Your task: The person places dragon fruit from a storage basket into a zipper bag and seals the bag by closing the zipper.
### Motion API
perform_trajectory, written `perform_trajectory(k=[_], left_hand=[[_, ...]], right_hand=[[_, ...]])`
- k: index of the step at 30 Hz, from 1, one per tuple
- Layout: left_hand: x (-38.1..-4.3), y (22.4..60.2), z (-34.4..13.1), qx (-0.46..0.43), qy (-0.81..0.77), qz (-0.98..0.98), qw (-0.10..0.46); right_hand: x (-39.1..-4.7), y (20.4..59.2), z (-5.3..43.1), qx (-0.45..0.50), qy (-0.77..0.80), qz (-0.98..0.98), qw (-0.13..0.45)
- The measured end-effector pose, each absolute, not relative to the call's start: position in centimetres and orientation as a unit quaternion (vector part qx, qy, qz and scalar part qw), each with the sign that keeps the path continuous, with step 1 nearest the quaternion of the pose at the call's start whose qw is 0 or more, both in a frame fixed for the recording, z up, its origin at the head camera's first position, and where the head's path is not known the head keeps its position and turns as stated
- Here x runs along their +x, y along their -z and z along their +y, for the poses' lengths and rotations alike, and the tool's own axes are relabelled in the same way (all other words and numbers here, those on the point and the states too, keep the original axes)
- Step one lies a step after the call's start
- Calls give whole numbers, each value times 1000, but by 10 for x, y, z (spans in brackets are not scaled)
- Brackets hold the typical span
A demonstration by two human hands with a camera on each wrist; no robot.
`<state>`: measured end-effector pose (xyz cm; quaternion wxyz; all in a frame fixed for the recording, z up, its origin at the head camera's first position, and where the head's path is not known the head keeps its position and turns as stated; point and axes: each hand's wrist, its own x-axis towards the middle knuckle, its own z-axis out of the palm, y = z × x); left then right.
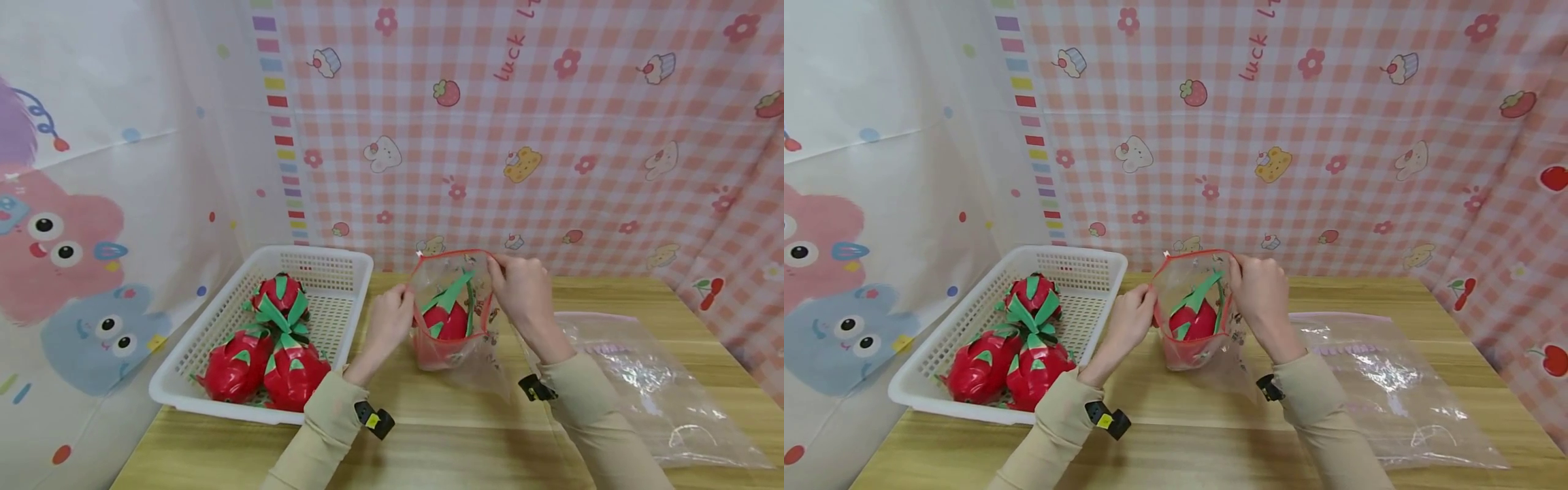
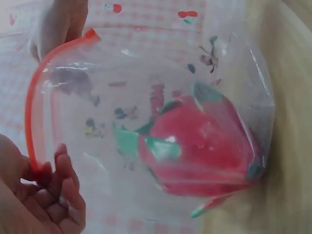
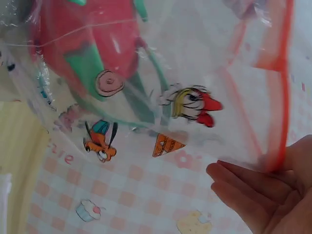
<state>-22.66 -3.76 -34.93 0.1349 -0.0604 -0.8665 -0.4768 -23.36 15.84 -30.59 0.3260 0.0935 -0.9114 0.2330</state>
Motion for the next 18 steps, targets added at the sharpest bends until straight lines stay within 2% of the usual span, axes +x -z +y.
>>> perform_trajectory(k=[6, 8, 12, 18], left_hand=[[-228, 321, -44, -95, 576, -788, 195], [-227, 315, -46, -103, 592, -774, 197], [-227, 318, -47, -95, 538, -817, 184], [-219, 321, -49, -34, 364, -904, 221]], right_hand=[[-229, 274, 167, 73, -288, -872, 388], [-227, 268, 168, 63, -295, -870, 389], [-229, 279, 167, 42, -295, -889, 347], [-228, 295, 165, 15, -353, -900, 256]])
